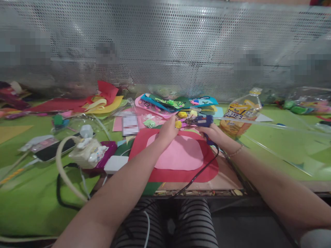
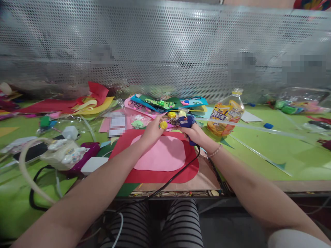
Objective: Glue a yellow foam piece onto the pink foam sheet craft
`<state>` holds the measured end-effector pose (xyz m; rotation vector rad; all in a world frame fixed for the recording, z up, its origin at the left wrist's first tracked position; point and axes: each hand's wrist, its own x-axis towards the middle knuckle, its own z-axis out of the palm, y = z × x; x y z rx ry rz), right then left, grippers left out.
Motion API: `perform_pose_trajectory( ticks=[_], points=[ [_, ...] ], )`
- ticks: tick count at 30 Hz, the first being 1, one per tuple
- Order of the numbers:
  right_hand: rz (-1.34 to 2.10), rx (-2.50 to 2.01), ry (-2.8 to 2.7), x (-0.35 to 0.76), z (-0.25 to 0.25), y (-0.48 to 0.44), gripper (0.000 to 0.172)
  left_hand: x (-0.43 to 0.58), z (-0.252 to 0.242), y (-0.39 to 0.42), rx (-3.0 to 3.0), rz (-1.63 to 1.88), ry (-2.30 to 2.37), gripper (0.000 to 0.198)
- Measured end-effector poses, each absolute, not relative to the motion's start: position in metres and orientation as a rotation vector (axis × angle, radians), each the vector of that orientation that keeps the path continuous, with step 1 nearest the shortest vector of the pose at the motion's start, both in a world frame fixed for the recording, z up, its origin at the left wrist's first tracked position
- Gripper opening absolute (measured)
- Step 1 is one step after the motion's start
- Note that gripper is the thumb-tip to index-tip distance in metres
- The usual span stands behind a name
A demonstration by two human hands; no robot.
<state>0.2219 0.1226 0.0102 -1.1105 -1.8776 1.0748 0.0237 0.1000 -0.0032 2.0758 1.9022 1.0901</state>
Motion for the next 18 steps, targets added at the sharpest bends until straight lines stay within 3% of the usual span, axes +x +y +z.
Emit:
perform_pose_trajectory(
  ticks=[18],
  points=[
    [1.095, -1.151, -1.852, 0.2206, 0.0119, 0.1210, 0.029, 0.0217, -0.0069, 0.1037, 2.100, 1.128, 1.911, 0.030]
  ],
)
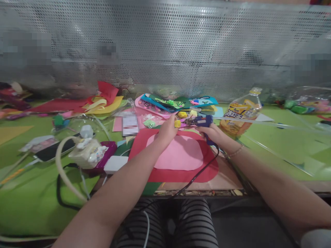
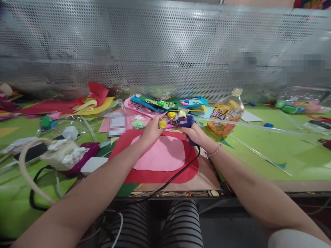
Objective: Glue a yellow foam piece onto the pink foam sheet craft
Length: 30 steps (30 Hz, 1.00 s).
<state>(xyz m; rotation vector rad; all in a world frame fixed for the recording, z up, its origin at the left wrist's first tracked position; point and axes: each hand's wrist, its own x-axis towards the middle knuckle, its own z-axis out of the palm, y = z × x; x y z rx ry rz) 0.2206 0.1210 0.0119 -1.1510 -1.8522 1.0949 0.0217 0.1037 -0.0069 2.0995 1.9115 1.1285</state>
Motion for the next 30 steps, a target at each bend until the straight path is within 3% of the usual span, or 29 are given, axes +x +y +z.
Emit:
perform_pose_trajectory(
  ticks=[13, 24, 30],
  points=[
    [1.101, -1.079, -1.773, 0.217, 0.020, 0.115, 0.024, 0.019, -0.001, 0.099, 2.147, 1.097, 1.943, 0.035],
    [1.290, -0.830, -1.415, 0.217, 0.012, 0.124, 0.021, 0.017, 0.028, 0.074, 2.457, 0.716, 1.932, 0.036],
    [1.420, -0.560, -1.384, 0.218, 0.023, 0.112, 0.018, 0.008, 0.047, 0.066, 2.541, 0.276, 1.872, 0.033]
  ],
)
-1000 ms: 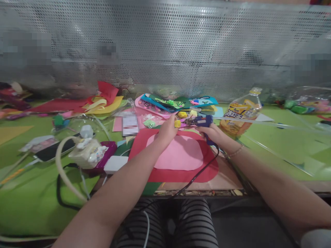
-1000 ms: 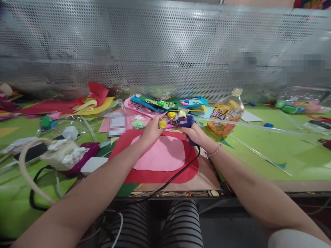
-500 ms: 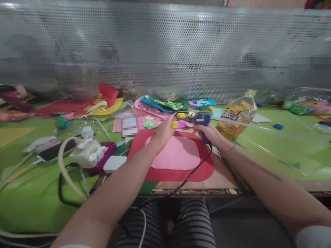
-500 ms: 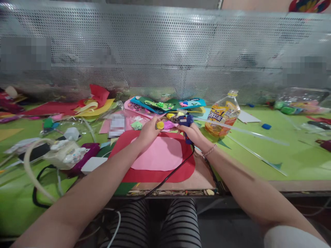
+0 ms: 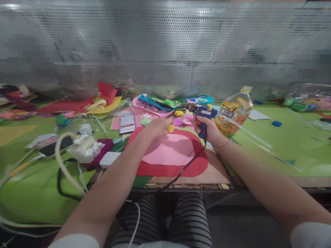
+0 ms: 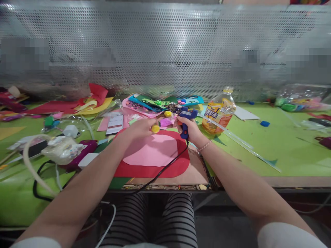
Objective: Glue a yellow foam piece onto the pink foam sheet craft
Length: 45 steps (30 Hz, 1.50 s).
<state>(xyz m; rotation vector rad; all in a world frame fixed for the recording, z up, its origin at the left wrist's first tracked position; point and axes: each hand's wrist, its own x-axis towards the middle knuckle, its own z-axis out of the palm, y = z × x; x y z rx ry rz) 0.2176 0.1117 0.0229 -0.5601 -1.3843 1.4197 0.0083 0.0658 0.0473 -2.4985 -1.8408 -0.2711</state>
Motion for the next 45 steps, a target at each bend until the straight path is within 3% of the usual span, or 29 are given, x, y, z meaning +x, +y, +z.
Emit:
perform_pose_trajectory(
  ticks=[18, 30, 36, 42, 45],
  points=[
    [1.502, -0.548, -1.327, 0.214, 0.017, 0.118, 0.018, 0.012, 0.072, 0.044, -2.803, 0.504, -1.945, 0.031],
    [1.489, -0.529, -1.379, 0.214, 0.017, 0.116, 0.018, 0.014, 0.068, 0.045, -2.799, 0.425, -1.963, 0.031],
    [1.453, -0.559, -1.410, 0.215, 0.018, 0.116, 0.021, 0.017, 0.073, 0.041, -2.889, 0.302, -2.035, 0.048],
    [1.474, -0.550, -1.377, 0.215, 0.017, 0.117, 0.018, 0.018, 0.074, 0.042, -2.798, 0.292, -2.091, 0.027],
    [1.490, -0.555, -1.350, 0.215, 0.017, 0.117, 0.017, 0.018, 0.072, 0.044, -2.702, 0.307, -2.109, 0.037]
  ],
)
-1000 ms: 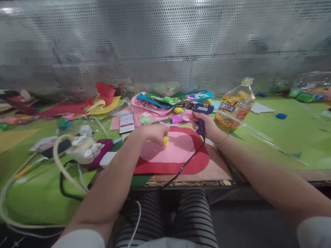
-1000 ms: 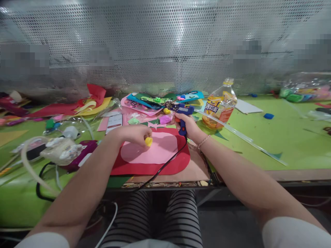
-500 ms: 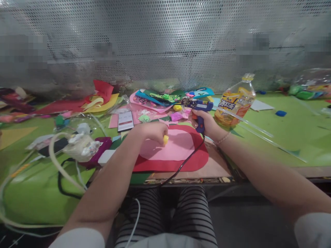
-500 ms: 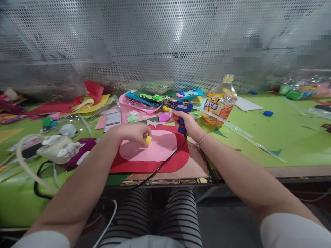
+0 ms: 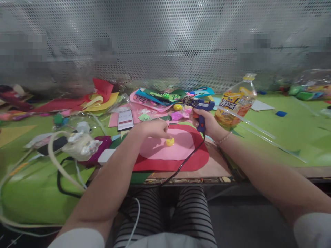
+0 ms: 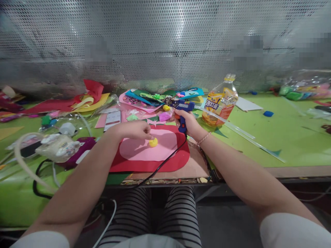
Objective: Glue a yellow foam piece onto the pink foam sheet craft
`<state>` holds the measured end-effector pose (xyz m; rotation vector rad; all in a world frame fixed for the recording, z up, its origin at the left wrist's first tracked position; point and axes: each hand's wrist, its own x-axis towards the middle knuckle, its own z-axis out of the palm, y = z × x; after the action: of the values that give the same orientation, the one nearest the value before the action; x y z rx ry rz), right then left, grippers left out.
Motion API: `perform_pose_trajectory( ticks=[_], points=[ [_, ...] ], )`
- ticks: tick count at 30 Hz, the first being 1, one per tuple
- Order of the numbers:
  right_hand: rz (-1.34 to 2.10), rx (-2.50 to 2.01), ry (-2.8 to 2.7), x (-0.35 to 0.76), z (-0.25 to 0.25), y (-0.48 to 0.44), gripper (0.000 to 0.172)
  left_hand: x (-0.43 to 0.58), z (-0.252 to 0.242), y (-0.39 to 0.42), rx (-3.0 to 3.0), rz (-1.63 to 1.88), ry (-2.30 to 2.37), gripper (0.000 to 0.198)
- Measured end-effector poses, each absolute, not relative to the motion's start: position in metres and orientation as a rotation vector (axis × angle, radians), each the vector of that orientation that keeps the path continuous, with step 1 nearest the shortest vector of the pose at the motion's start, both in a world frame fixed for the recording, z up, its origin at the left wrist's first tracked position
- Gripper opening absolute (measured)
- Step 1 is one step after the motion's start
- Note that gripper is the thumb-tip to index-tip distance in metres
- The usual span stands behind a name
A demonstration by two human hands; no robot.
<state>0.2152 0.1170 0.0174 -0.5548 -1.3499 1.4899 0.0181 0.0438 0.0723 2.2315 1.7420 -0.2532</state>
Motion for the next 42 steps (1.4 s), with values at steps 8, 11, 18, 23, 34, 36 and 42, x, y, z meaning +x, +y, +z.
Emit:
perform_pose_trajectory(
  ticks=[8, 11, 18, 23, 34, 36, 42],
  points=[
    [1.464, -0.574, -1.377, 0.216, 0.017, 0.119, 0.021, 0.016, 0.060, 0.058, 2.143, -0.376, 1.795, 0.063],
    [1.475, -0.584, -1.373, 0.216, 0.017, 0.119, 0.020, 0.015, 0.056, 0.062, 2.075, -0.407, 1.794, 0.065],
    [1.458, -0.626, -1.399, 0.216, 0.018, 0.117, 0.021, 0.015, 0.053, 0.063, 2.057, -0.368, 1.797, 0.066],
    [1.453, -0.636, -1.387, 0.216, 0.020, 0.115, 0.021, 0.017, 0.053, 0.062, 1.991, -0.370, 1.841, 0.070],
    [1.520, -0.702, -1.433, 0.221, 0.029, 0.113, 0.019, 0.011, 0.048, 0.067, 2.033, -0.407, 1.748, 0.068],
    [1.508, -0.708, -1.454, 0.224, 0.031, 0.114, 0.018, 0.010, 0.047, 0.068, 2.042, -0.404, 1.724, 0.068],
    [1.529, -0.726, -1.565, 0.233, 0.035, 0.120, 0.017, 0.002, 0.051, 0.070, 2.019, -0.359, 1.759, 0.061]
  ],
)
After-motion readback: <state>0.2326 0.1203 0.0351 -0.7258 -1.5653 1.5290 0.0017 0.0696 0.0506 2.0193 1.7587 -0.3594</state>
